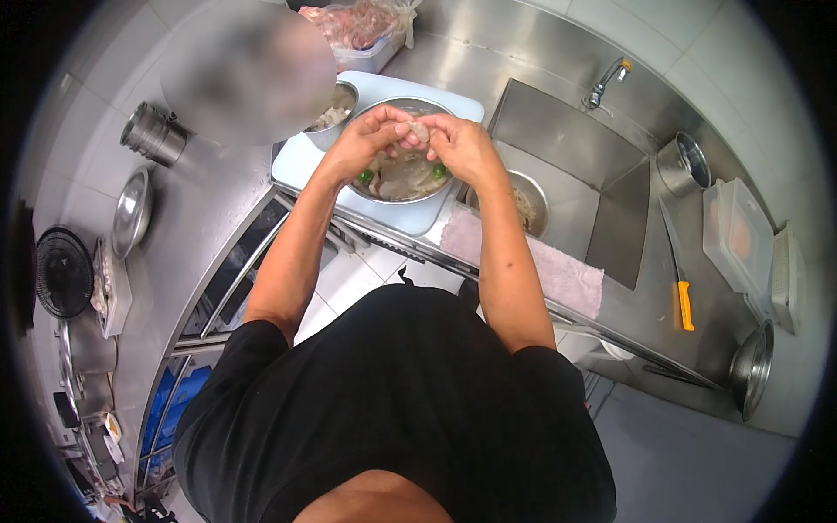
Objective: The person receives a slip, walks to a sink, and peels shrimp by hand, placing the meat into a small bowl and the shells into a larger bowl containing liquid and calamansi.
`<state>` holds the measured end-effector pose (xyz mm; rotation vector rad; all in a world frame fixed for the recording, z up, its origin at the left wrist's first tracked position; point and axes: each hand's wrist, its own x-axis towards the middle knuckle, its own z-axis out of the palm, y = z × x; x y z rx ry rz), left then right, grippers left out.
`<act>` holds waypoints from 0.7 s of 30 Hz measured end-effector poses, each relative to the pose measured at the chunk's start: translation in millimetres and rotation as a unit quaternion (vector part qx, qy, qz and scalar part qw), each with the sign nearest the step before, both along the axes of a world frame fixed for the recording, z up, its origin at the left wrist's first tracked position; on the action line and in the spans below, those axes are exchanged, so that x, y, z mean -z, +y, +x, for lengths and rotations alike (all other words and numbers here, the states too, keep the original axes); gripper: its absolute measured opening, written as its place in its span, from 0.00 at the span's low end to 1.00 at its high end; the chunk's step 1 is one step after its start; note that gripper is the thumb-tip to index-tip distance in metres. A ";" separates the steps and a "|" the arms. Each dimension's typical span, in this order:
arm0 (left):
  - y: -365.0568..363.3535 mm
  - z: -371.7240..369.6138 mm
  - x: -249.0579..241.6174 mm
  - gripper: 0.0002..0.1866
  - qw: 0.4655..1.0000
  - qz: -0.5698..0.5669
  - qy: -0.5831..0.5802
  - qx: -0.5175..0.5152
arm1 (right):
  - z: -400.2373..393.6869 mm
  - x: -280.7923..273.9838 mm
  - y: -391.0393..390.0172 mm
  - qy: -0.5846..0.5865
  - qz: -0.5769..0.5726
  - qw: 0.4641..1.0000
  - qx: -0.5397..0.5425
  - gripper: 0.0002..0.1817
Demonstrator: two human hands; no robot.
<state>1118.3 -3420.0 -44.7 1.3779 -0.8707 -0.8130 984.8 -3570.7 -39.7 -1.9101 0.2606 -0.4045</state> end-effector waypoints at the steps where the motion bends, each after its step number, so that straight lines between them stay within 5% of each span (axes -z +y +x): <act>1: 0.3 0.3 -0.3 0.12 1.000 -0.004 0.005 0.006 | -0.9 -0.3 0.1 0.004 0.004 1.000 -0.005 0.16; 21: 1.0 -6.2 -2.6 0.12 0.997 0.025 -0.067 -0.027 | -0.8 -4.4 8.7 -0.005 -0.065 0.997 0.034 0.14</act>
